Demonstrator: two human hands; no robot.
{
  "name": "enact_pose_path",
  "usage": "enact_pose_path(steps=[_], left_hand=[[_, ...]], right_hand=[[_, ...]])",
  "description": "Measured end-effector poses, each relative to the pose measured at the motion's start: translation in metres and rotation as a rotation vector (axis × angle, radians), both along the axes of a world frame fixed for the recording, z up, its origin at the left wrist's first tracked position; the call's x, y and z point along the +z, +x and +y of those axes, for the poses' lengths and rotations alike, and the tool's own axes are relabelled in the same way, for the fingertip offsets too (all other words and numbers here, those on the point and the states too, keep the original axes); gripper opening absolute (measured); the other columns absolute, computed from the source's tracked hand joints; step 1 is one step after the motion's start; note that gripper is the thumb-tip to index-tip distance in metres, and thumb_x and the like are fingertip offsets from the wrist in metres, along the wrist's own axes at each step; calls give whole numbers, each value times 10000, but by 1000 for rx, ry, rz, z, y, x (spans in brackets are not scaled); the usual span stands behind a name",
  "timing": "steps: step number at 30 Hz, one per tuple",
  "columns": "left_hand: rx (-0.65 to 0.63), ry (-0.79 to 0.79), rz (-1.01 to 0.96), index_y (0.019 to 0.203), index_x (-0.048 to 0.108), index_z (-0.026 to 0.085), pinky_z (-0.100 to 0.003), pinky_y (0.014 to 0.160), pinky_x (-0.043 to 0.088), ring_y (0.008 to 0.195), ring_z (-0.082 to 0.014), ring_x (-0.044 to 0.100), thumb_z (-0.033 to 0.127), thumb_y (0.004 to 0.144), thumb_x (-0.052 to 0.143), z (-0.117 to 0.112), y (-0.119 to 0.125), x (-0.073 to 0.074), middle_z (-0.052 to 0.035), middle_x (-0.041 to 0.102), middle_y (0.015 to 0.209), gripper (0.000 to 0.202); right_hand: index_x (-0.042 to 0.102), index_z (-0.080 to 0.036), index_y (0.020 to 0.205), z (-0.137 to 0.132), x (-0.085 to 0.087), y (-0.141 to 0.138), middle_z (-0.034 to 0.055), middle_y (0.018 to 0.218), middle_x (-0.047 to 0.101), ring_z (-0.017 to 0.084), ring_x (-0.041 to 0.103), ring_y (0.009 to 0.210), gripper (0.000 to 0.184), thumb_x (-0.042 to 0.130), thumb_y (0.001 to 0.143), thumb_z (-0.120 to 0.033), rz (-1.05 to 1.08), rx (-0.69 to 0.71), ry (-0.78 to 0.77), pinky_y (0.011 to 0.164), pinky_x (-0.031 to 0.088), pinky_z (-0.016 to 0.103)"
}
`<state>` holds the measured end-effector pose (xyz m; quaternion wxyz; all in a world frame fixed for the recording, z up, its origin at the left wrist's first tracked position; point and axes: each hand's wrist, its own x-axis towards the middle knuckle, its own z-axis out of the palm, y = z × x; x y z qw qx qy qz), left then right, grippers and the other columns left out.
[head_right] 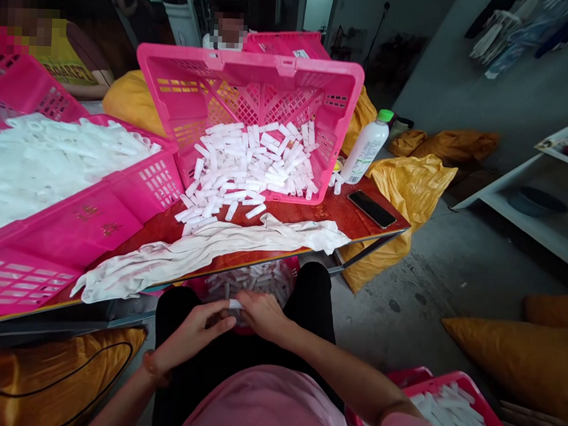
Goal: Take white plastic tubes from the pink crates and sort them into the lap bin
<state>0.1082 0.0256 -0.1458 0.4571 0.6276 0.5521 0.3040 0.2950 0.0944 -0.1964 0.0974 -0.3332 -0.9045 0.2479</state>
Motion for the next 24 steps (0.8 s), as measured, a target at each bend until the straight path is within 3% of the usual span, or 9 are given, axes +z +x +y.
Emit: enact_pose_path(steps=[4, 6, 8, 10, 12, 15, 17, 20, 24], left_hand=[[265, 219, 230, 1215, 661, 247, -299, 716, 526, 766, -206, 670, 468, 876, 610, 16, -48, 28, -50, 728, 894, 408], [339, 303, 294, 1185, 684, 276, -320, 804, 537, 862, -222, 686, 463, 868, 619, 13, -75, 55, -47, 738, 969, 374], [378, 337, 303, 1096, 726, 281, -322, 823, 543, 907, -235, 693, 471, 851, 636, 4, -103, 87, -44, 748, 980, 323], [515, 388, 293, 1030, 738, 258, -311, 796, 550, 911, -240, 694, 478, 845, 639, -1, -136, 120, -49, 751, 987, 304], [746, 501, 337, 1041, 711, 225, -298, 760, 547, 888, -229, 685, 478, 867, 601, 3, -175, 150, -60, 739, 1013, 326], [996, 581, 650, 1137, 642, 161, -294, 729, 532, 869, -215, 658, 425, 916, 464, 29, -239, 185, -101, 698, 1070, 387], [970, 477, 858, 1067, 672, 134, -307, 753, 522, 851, -220, 652, 348, 862, 478, 58, -272, 196, -119, 697, 1027, 355], [849, 350, 946, 784, 718, 168, -328, 805, 504, 850, -252, 653, 311, 699, 623, 104, -298, 196, -102, 705, 857, 191], [775, 206, 1001, 593, 654, 184, -350, 774, 497, 857, -306, 657, 310, 546, 722, 138, -305, 185, -111, 692, 755, 150]], right_hand=[[534, -165, 1291, 16, -14, 5, 157, 1235, 627, 266, 636, 1068, 479, 664, 832, -207, -193, -34, -34, 842, 498, 318], [544, -167, 1315, 31, 4, 5, 171, 1281, 615, 292, 624, 1117, 545, 719, 805, -246, -190, 74, -56, 888, 505, 339], [595, -206, 1257, 56, 34, 1, 109, 1186, 676, 249, 649, 1064, 374, 632, 891, -273, -79, 175, -50, 885, 514, 312], [613, -227, 1223, 91, 65, -10, 75, 1151, 684, 213, 642, 1055, 288, 474, 971, -217, 54, 169, 84, 918, 500, 309], [614, -185, 1237, 132, 86, -25, 128, 1227, 637, 251, 593, 1122, 362, 412, 948, -102, 50, 49, 345, 973, 465, 376], [657, -126, 1181, 183, 88, -46, 196, 1184, 621, 311, 582, 1076, 399, 410, 887, -19, -169, -84, 582, 913, 467, 430], [693, -123, 1097, 201, 78, -51, 194, 1118, 634, 310, 593, 1032, 354, 428, 883, -24, -240, -95, 613, 876, 474, 418], [692, -134, 1062, 205, 69, -44, 182, 1098, 647, 305, 595, 1054, 313, 441, 894, -53, -216, -89, 629, 899, 472, 427], [587, -150, 1237, 174, 88, -17, 158, 1151, 659, 280, 628, 1046, 331, 428, 955, -220, 126, -148, 414, 912, 494, 415]])
